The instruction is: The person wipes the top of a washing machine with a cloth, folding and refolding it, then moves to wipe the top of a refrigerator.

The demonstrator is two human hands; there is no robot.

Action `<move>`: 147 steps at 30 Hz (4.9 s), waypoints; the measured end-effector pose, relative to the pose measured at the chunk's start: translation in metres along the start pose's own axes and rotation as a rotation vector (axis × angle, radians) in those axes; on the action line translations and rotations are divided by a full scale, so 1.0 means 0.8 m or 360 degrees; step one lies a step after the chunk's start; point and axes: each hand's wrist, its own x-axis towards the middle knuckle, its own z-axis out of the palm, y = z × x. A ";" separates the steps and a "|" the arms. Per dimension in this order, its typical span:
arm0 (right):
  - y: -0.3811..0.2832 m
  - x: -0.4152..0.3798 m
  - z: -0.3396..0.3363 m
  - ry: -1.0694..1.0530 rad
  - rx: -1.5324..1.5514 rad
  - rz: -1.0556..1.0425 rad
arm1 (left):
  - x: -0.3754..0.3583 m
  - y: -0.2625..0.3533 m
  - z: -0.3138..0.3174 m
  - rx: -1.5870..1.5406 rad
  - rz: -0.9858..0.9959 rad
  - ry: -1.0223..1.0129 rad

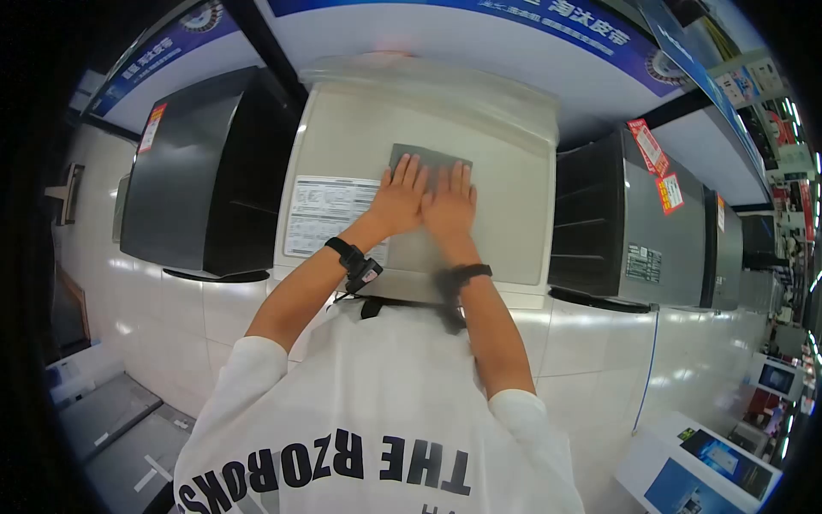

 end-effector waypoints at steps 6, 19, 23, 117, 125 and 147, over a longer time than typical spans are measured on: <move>0.114 -0.030 -0.043 0.0077 -0.0059 0.0210 | 0.057 0.107 0.043 -0.0107 0.0174 -0.0035; 0.214 -0.025 -0.075 0.0159 -0.0031 0.0218 | 0.111 0.192 0.056 -0.0111 0.0251 0.0023; 0.218 0.005 -0.073 0.0152 0.0000 0.0193 | 0.135 0.182 0.048 -0.0073 0.0214 0.0023; 0.252 0.093 -0.059 -0.0085 0.0332 -0.0384 | 0.082 0.236 0.047 0.0002 0.0173 -0.0056; 0.254 0.085 -0.063 -0.0136 0.0214 -0.0237 | 0.079 0.241 0.039 0.0049 0.0208 -0.0059; -0.040 0.156 0.059 -0.0167 0.0352 -0.0550 | -0.034 -0.003 -0.035 0.0003 -0.0227 -0.0131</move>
